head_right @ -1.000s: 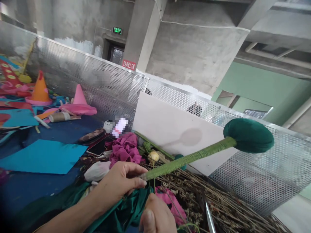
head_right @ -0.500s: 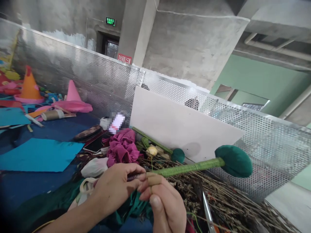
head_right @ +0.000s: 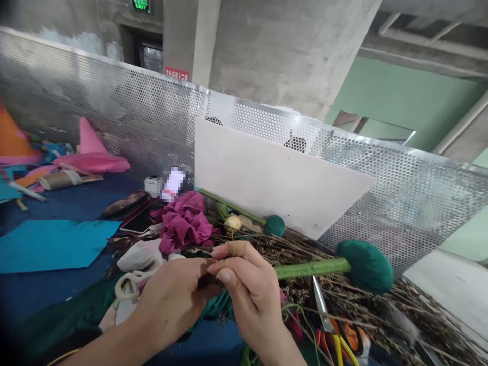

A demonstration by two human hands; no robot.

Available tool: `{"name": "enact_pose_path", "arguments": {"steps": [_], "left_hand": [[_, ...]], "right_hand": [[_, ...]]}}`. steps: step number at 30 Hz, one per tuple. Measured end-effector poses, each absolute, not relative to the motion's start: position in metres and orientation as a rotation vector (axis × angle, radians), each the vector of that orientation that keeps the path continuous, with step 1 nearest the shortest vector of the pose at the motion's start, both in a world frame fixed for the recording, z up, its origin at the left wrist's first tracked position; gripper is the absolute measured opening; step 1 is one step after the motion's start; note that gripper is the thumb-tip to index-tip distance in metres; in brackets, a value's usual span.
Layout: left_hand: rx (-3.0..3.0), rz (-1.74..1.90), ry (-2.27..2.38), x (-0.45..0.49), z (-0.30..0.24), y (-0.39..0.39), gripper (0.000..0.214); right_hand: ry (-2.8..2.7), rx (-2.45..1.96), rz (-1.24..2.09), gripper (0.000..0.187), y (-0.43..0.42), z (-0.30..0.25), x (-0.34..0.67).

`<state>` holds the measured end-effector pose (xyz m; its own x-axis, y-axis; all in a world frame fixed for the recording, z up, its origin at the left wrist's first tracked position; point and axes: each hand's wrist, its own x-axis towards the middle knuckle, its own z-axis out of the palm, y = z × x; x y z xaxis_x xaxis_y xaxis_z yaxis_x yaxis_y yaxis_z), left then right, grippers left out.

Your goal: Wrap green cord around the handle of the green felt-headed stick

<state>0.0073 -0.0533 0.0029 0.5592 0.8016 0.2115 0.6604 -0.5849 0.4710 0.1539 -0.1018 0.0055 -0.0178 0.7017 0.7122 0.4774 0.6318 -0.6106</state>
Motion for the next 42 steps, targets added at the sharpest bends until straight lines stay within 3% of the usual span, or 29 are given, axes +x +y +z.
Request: {"name": "enact_pose_path", "arguments": {"steps": [9, 22, 31, 37, 42], "left_hand": [[2.637, 0.631, 1.149, 0.011, -0.006, -0.058, 0.019], [2.958, 1.255, 0.68, 0.015, -0.019, -0.056, 0.023], [2.997, 1.282, 0.638, 0.015, -0.018, -0.055, 0.021], [3.089, 1.217, 0.567, 0.015, -0.016, -0.053, 0.031], [3.02, 1.219, 0.629, 0.012, -0.016, -0.049, 0.031]], "right_hand": [[-1.543, -1.122, 0.324, 0.023, -0.094, 0.005, 0.161], [-1.478, -1.292, 0.382, 0.027, -0.088, 0.006, 0.171], [-1.479, -1.294, 0.368, 0.029, -0.086, 0.005, 0.171], [-1.476, -1.318, 0.372, 0.028, -0.082, 0.002, 0.169], [-1.428, -1.287, 0.509, 0.03, -0.083, 0.005, 0.175]]}}
